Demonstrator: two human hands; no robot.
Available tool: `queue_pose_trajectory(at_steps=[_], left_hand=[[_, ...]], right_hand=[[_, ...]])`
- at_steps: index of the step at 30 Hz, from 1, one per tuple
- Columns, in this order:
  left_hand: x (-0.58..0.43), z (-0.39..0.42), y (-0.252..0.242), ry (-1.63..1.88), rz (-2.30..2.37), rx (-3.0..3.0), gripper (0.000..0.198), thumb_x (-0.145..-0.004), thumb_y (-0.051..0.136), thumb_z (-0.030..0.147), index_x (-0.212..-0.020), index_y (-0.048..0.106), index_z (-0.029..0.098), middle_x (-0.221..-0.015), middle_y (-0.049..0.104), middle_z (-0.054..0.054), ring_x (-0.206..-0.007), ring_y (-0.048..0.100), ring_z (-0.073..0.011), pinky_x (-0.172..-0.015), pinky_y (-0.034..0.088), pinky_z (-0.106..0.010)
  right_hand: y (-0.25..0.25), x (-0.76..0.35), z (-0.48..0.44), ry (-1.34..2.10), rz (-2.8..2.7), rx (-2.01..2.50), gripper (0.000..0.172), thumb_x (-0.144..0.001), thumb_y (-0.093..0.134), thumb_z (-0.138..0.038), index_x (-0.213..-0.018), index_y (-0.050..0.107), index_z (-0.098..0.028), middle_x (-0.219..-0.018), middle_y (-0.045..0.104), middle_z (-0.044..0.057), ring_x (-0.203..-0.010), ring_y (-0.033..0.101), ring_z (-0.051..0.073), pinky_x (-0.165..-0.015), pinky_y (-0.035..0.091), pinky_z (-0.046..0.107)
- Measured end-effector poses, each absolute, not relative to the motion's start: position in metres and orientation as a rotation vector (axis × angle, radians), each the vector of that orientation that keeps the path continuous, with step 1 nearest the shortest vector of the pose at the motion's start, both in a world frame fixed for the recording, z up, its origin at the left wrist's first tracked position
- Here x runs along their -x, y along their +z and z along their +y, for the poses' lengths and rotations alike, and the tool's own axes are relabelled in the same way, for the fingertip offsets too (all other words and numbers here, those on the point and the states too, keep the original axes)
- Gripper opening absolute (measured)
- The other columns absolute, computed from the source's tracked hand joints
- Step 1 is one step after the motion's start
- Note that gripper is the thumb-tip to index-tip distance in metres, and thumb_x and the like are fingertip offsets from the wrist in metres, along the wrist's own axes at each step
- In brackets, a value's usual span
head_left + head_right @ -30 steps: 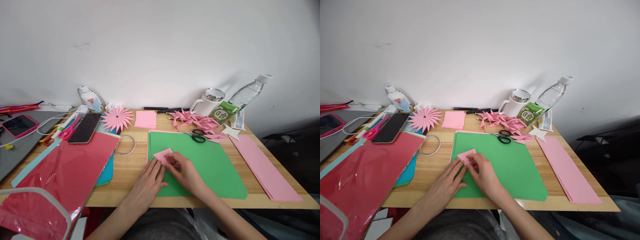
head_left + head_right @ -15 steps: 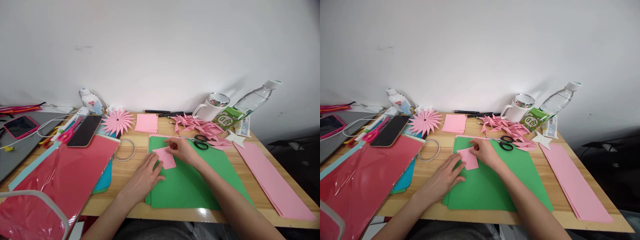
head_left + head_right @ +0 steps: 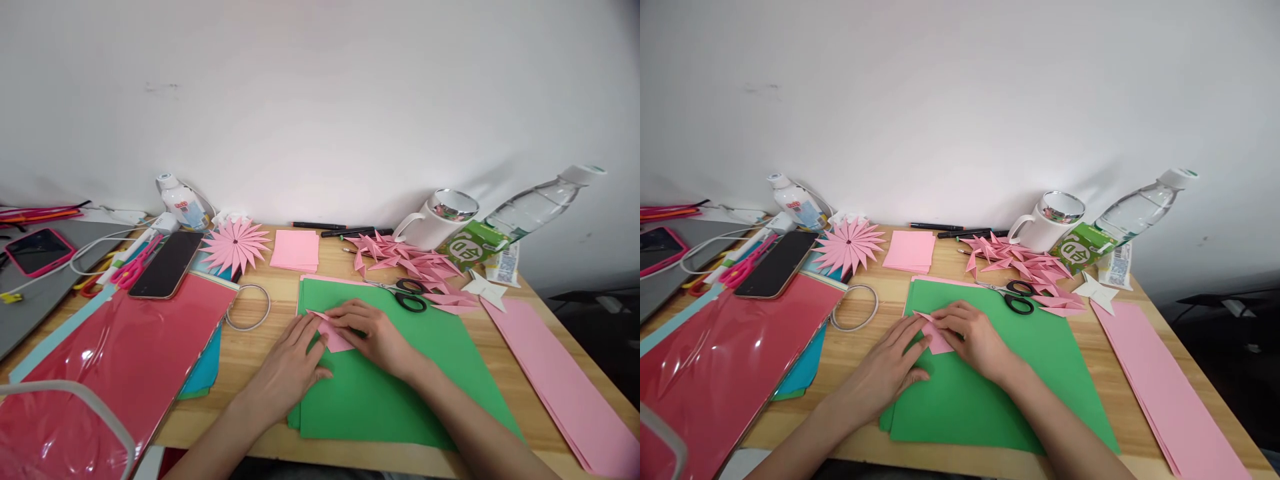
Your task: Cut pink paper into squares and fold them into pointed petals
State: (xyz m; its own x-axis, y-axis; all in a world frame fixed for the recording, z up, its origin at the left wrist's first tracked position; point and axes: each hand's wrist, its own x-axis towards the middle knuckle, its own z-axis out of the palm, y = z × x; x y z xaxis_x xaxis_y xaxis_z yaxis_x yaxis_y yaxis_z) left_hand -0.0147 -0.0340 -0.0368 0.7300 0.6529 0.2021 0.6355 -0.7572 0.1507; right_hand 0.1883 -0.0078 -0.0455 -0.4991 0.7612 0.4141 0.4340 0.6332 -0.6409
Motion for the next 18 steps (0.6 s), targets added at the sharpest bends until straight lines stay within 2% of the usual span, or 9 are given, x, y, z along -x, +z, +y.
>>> queue_pose_trajectory(at_steps=[3,8,11,18], left_hand=[[0.014,-0.035,-0.034,0.393,1.093,-2.806,0.044,-0.077,0.065,0.037,-0.112,0.056,0.012,-0.123,0.054,-0.019,-0.119,0.051,-0.0321,-0.094,0.048,-0.047],[0.013,-0.035,-0.032,0.392,1.096,-2.813,0.042,-0.078,0.064,0.036,-0.112,0.056,0.012,-0.129,0.051,-0.018,-0.121,0.049,-0.0318,-0.095,0.048,-0.047],[0.013,-0.034,-0.034,0.383,1.065,-2.842,0.042,-0.08,0.062,0.037,-0.113,0.056,0.012,-0.135,0.046,-0.018,-0.124,0.045,-0.0319,-0.097,0.046,-0.047],[0.015,-0.035,-0.039,0.341,1.065,-2.872,0.044,-0.082,0.059,0.041,-0.115,0.056,0.012,-0.134,0.049,-0.018,-0.127,0.042,-0.0311,-0.099,0.044,-0.046]], right_hand=[[-0.041,-0.191,-0.009,0.604,-2.209,0.898,0.015,-0.088,0.054,-0.016,-0.093,0.068,-0.018,-0.101,0.07,0.008,-0.094,0.062,0.019,-0.082,0.052,0.036],[-0.031,-0.196,-0.009,0.667,-2.307,0.885,0.022,-0.091,0.049,-0.017,-0.103,0.067,-0.017,-0.112,0.067,0.01,-0.099,0.06,0.019,-0.087,0.051,0.037],[-0.031,-0.198,-0.008,0.706,-2.328,0.871,0.024,-0.092,0.047,-0.017,-0.105,0.067,-0.019,-0.117,0.065,0.009,-0.101,0.059,0.019,-0.086,0.052,0.038],[-0.037,-0.201,-0.008,0.632,-2.387,0.859,0.023,-0.09,0.047,-0.012,-0.102,0.067,-0.017,-0.121,0.063,0.01,-0.102,0.056,0.023,-0.084,0.053,0.042]])
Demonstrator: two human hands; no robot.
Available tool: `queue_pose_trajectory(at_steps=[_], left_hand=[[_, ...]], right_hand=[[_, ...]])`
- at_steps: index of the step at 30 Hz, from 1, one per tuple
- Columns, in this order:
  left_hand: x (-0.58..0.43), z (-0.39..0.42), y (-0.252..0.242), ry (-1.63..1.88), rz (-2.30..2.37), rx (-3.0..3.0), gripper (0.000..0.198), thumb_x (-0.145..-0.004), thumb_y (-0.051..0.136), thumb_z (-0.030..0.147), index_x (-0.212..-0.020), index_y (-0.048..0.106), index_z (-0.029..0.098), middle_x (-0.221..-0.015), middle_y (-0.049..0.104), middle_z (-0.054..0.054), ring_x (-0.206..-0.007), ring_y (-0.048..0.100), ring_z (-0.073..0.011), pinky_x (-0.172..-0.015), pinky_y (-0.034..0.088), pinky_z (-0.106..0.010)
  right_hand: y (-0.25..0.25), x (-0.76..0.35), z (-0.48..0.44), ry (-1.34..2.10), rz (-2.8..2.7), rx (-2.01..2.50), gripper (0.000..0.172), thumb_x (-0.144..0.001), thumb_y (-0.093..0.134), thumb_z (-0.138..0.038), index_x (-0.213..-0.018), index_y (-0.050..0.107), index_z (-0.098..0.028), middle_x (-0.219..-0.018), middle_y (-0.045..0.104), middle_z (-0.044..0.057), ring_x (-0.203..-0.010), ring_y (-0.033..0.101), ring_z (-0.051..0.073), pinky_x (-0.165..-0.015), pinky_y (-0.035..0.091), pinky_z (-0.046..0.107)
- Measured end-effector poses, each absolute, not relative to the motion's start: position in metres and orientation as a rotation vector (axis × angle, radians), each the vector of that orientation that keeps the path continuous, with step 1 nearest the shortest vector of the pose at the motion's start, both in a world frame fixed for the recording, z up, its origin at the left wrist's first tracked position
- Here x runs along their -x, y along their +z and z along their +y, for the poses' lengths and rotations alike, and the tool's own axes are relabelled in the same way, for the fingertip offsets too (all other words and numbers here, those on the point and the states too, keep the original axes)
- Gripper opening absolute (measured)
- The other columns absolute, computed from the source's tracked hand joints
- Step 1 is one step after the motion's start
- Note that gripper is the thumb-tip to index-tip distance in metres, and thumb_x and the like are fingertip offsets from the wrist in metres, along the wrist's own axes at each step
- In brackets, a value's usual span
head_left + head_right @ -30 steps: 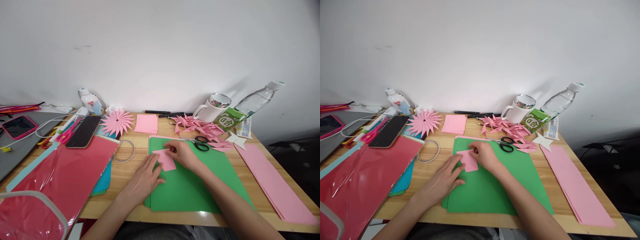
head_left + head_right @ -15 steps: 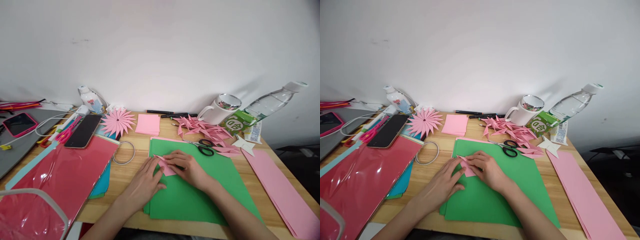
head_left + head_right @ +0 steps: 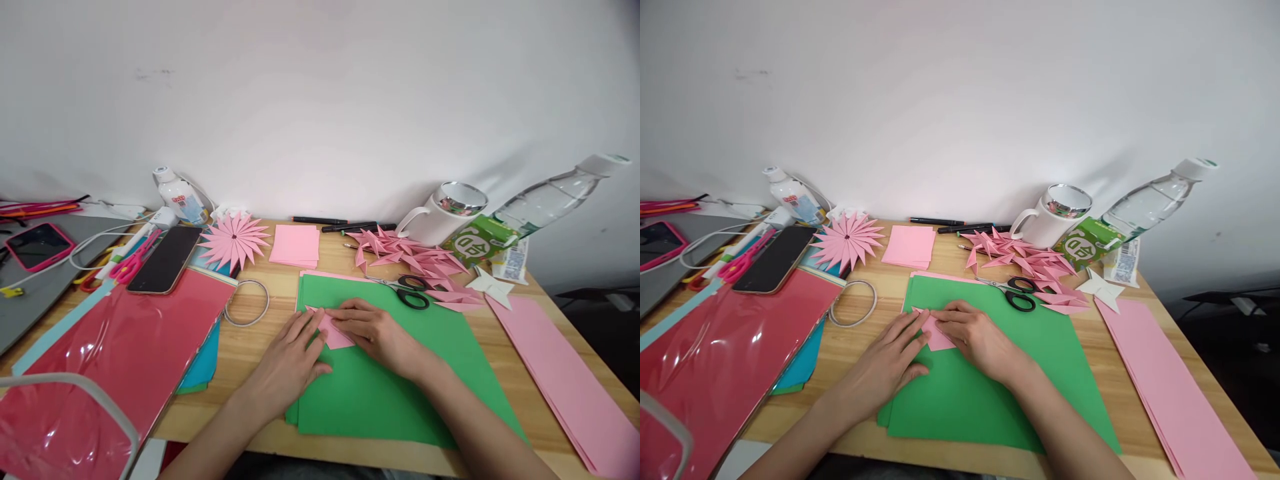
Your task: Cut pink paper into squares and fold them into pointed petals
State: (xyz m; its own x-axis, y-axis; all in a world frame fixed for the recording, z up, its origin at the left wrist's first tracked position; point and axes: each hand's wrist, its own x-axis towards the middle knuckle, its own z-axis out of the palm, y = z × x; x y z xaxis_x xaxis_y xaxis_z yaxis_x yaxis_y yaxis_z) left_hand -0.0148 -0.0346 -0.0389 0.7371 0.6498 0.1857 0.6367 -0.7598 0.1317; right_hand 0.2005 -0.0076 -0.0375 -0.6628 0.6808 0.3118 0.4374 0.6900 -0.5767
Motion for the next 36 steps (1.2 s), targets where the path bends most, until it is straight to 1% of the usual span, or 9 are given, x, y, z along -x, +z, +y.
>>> queue_pose_trajectory(at_steps=[4,8,11,17,24,30,36], left_hand=[[0.0151,-0.0365,-0.0393,0.328,1.102,-2.867,0.043,-0.083,0.056,0.041,-0.116,0.055,0.014,-0.137,0.047,-0.015,-0.128,0.042,-0.0304,-0.099,0.045,-0.046],[0.0147,-0.0363,-0.0391,0.314,1.092,-2.87,0.043,-0.083,0.058,0.04,-0.115,0.055,0.012,-0.138,0.046,-0.016,-0.134,0.031,-0.0323,-0.1,0.044,-0.045],[0.0145,-0.0353,-0.0405,0.318,1.067,-2.878,0.041,-0.084,0.056,0.041,-0.113,0.056,0.011,-0.137,0.046,-0.016,-0.135,0.028,-0.0316,-0.102,0.041,-0.046],[0.0152,-0.0355,-0.0438,0.343,1.058,-2.907,0.041,-0.086,0.053,0.042,-0.115,0.055,0.012,-0.137,0.046,-0.017,-0.135,0.029,-0.0296,-0.104,0.04,-0.045],[0.0146,-0.0361,-0.045,0.364,1.066,-2.922,0.041,-0.087,0.052,0.042,-0.114,0.055,0.012,-0.136,0.047,-0.017,-0.133,0.034,-0.0294,-0.106,0.036,-0.046],[0.0124,-0.0374,-0.0466,0.312,1.1,-2.979,0.044,-0.087,0.052,0.043,-0.114,0.056,0.01,-0.135,0.048,-0.018,-0.129,0.039,-0.0312,-0.103,0.039,-0.046],[0.0113,-0.0386,-0.0473,0.304,1.108,-3.007,0.043,-0.088,0.049,0.042,-0.114,0.056,0.009,-0.135,0.048,-0.019,-0.128,0.041,-0.0319,-0.103,0.039,-0.047]], right_hand=[[-0.0347,-0.2006,-0.0084,0.633,-2.4,0.86,0.023,-0.089,0.048,-0.012,-0.1,0.067,-0.019,-0.12,0.063,0.01,-0.102,0.057,0.022,-0.083,0.054,0.042],[-0.033,-0.1998,-0.0089,0.621,-2.414,0.874,0.022,-0.09,0.047,-0.013,-0.098,0.068,-0.019,-0.119,0.063,0.01,-0.102,0.057,0.022,-0.084,0.054,0.041],[-0.0331,-0.1994,-0.009,0.604,-2.433,0.884,0.02,-0.09,0.049,-0.016,-0.095,0.068,-0.017,-0.117,0.064,0.011,-0.101,0.057,0.023,-0.084,0.054,0.041],[-0.0338,-0.199,-0.0086,0.592,-2.44,0.886,0.021,-0.091,0.049,-0.02,-0.09,0.07,-0.018,-0.113,0.066,0.011,-0.098,0.059,0.022,-0.079,0.056,0.04],[-0.0329,-0.1988,-0.0087,0.619,-2.439,0.894,0.023,-0.092,0.047,-0.02,-0.086,0.069,-0.018,-0.116,0.065,0.009,-0.098,0.058,0.022,-0.08,0.055,0.04],[-0.0348,-0.1991,-0.0092,0.63,-2.442,0.916,0.023,-0.091,0.048,-0.019,-0.081,0.069,-0.017,-0.116,0.065,0.009,-0.098,0.057,0.022,-0.08,0.055,0.039],[-0.0347,-0.1987,-0.0092,0.605,-2.46,0.927,0.023,-0.091,0.048,-0.019,-0.08,0.068,-0.016,-0.116,0.065,0.01,-0.097,0.057,0.022,-0.079,0.055,0.038]])
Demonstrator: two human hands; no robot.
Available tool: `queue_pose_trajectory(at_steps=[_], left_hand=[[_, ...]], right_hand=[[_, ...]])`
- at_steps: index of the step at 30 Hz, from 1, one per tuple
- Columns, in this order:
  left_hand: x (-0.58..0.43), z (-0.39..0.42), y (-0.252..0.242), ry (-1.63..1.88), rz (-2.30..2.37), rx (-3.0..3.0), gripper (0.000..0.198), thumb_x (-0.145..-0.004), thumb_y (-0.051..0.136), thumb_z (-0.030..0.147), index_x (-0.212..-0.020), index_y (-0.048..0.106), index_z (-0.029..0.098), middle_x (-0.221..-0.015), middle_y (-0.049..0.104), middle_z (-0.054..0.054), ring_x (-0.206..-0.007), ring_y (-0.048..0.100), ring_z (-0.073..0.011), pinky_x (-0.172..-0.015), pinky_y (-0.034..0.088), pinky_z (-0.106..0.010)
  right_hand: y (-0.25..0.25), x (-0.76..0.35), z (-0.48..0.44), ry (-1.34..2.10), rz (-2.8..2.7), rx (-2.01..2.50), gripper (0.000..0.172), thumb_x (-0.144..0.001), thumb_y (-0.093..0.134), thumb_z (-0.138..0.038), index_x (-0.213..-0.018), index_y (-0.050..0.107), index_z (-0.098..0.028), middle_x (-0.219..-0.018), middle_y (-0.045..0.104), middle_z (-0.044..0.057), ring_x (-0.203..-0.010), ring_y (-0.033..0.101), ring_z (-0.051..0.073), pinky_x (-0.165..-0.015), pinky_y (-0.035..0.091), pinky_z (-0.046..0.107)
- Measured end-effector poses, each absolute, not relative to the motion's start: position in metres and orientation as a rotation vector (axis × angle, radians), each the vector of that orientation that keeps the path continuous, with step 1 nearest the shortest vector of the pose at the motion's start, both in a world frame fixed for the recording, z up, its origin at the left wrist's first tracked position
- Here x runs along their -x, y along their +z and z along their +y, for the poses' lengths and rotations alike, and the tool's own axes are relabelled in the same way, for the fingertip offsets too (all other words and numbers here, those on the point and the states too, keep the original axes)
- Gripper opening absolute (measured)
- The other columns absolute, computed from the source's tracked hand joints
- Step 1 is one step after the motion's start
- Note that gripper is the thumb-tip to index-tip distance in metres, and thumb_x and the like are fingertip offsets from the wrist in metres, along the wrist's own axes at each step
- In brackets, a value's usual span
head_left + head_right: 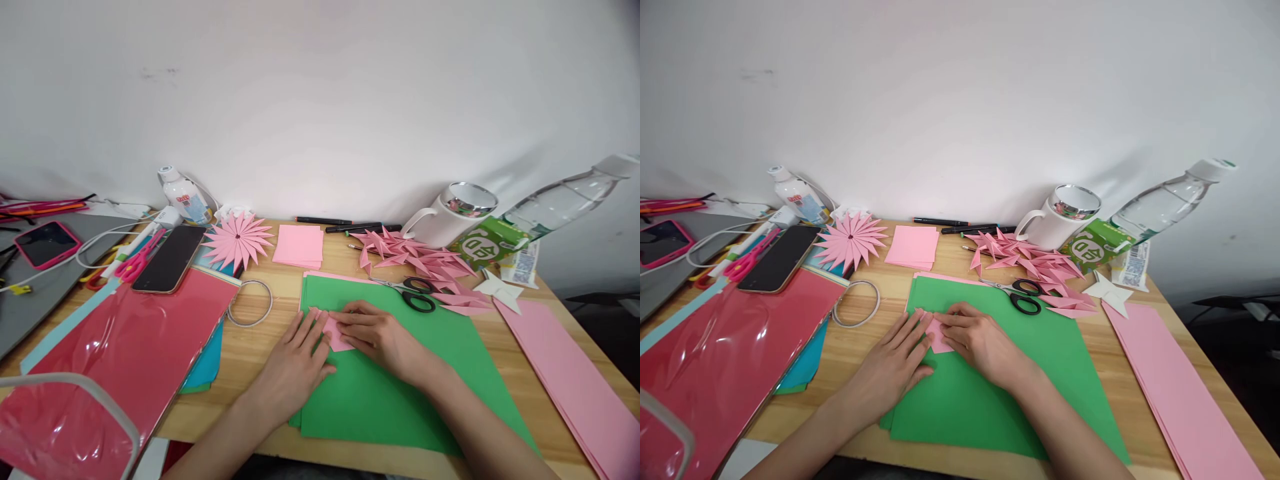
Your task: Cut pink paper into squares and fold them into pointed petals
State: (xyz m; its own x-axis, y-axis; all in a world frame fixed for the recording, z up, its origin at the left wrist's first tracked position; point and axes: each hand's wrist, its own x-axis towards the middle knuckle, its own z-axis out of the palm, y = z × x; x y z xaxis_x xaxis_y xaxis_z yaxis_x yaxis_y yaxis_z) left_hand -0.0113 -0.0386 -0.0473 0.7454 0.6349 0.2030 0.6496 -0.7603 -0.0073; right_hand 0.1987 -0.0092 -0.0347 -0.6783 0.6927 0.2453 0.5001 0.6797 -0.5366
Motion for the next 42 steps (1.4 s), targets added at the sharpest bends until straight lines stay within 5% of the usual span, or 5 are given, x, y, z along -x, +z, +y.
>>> queue_pose_trajectory(at_steps=[32,42], left_hand=[[0.013,-0.039,-0.051,-0.361,-1.111,2.89,0.04,-0.086,0.052,0.043,-0.111,0.056,0.012,-0.134,0.049,-0.018,-0.131,0.037,-0.0327,-0.106,0.031,-0.046],[0.011,-0.037,-0.036,-0.208,-1.247,2.943,0.033,-0.089,0.048,0.043,-0.111,0.057,0.02,-0.137,0.047,-0.012,-0.128,0.039,-0.0308,-0.091,0.038,-0.055]], right_hand=[[-0.03,-0.197,-0.01,0.656,-2.501,0.962,0.028,-0.093,0.045,-0.021,-0.078,0.068,-0.016,-0.117,0.064,0.01,-0.1,0.056,0.021,-0.081,0.053,0.037],[-0.027,-0.195,-0.009,0.611,-2.52,0.971,0.024,-0.092,0.046,-0.02,-0.079,0.066,-0.016,-0.11,0.065,0.011,-0.1,0.056,0.022,-0.081,0.053,0.037]])
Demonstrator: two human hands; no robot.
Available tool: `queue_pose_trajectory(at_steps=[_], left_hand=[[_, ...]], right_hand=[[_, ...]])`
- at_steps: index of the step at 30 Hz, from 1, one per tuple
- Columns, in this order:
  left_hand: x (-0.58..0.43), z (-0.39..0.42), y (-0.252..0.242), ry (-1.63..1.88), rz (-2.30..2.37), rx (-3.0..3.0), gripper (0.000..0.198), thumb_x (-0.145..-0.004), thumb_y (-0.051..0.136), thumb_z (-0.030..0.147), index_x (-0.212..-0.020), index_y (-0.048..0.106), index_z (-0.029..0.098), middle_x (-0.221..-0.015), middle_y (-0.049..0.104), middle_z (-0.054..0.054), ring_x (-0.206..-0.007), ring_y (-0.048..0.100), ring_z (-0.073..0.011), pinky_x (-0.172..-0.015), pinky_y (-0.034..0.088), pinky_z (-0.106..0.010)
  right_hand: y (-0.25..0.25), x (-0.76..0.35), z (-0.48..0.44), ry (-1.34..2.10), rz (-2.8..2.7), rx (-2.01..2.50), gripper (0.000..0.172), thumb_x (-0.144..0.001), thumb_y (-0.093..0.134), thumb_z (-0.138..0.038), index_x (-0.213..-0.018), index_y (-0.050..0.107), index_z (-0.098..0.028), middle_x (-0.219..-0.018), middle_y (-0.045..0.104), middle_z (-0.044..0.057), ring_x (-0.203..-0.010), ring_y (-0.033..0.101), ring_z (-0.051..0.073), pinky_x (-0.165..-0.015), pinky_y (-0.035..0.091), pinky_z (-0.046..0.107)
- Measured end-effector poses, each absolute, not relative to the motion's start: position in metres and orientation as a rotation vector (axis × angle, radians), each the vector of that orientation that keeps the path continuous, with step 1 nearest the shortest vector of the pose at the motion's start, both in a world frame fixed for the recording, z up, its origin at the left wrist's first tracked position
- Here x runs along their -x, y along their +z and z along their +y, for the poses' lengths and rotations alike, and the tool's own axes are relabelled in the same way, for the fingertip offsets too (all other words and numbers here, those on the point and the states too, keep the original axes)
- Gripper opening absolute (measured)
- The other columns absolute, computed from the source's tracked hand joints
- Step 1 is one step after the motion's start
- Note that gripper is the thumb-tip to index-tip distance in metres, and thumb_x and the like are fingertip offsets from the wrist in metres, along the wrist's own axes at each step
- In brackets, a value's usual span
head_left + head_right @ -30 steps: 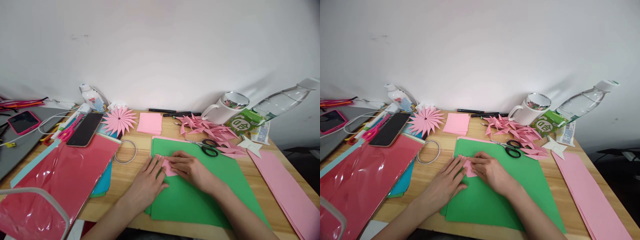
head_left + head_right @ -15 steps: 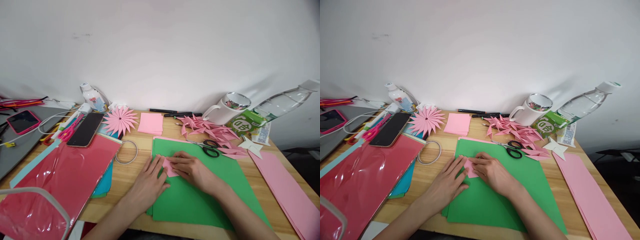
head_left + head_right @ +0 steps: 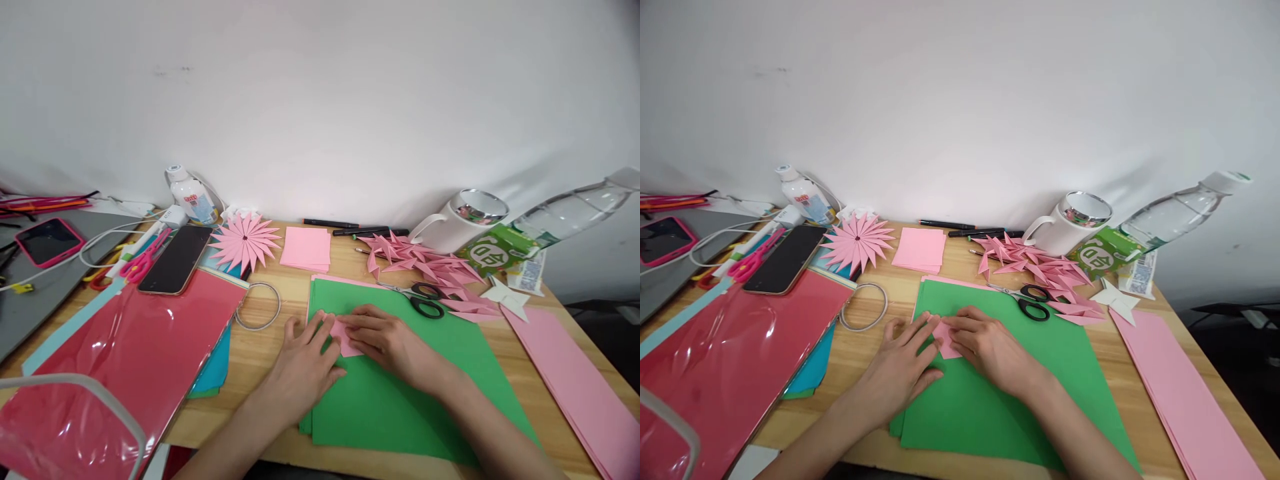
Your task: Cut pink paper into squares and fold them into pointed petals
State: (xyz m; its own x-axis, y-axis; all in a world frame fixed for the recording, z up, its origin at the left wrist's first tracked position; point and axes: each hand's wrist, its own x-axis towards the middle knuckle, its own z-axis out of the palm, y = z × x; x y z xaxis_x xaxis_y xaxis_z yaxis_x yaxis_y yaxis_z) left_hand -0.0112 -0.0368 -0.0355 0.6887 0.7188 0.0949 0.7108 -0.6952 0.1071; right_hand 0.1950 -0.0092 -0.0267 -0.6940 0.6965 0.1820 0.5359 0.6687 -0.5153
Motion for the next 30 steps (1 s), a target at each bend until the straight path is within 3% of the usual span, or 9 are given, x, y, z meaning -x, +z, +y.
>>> queue_pose_trajectory(at_steps=[2,6,14,25,30], left_hand=[[0.011,-0.037,-0.034,0.205,1.201,-2.833,0.033,-0.089,0.048,0.043,-0.111,0.056,0.021,-0.137,0.047,-0.011,-0.128,0.039,-0.0301,-0.091,0.038,-0.055],[0.01,-0.037,-0.033,0.182,1.218,-2.836,0.031,-0.088,0.049,0.042,-0.109,0.057,0.021,-0.137,0.048,-0.01,-0.128,0.039,-0.03,-0.092,0.038,-0.055],[0.005,-0.038,-0.032,0.168,1.258,-2.825,0.027,-0.086,0.053,0.04,-0.105,0.059,0.02,-0.135,0.05,-0.012,-0.127,0.041,-0.0314,-0.094,0.036,-0.06],[0.002,-0.038,-0.024,0.11,1.254,-2.799,0.025,-0.084,0.058,0.036,-0.102,0.059,0.019,-0.135,0.048,-0.015,-0.127,0.041,-0.0329,-0.091,0.037,-0.062],[0.004,-0.037,-0.022,0.094,1.214,-2.817,0.025,-0.084,0.058,0.037,-0.103,0.058,0.02,-0.136,0.047,-0.015,-0.126,0.042,-0.0314,-0.09,0.038,-0.06]], right_hand=[[-0.026,-0.195,-0.007,0.627,-2.504,0.979,0.018,-0.091,0.048,-0.02,-0.091,0.066,-0.017,-0.107,0.064,0.011,-0.098,0.057,0.022,-0.081,0.052,0.037],[-0.025,-0.193,-0.001,0.573,-2.484,1.015,0.024,-0.092,0.044,-0.016,-0.109,0.061,-0.017,-0.1,0.062,0.012,-0.091,0.057,0.02,-0.077,0.051,0.035],[-0.025,-0.181,0.001,0.179,-2.712,1.09,0.018,-0.087,0.048,-0.011,-0.08,0.064,-0.014,-0.089,0.058,0.01,-0.077,0.052,0.019,-0.061,0.045,0.029],[-0.036,-0.209,-0.019,0.199,-2.59,1.131,0.026,-0.086,0.04,-0.003,-0.086,0.063,-0.015,-0.093,0.057,0.011,-0.085,0.053,0.021,-0.063,0.048,0.03],[-0.045,-0.217,-0.028,0.23,-2.465,1.126,0.03,-0.083,0.04,0.0,-0.096,0.063,-0.016,-0.098,0.056,0.011,-0.091,0.055,0.021,-0.072,0.051,0.034]])
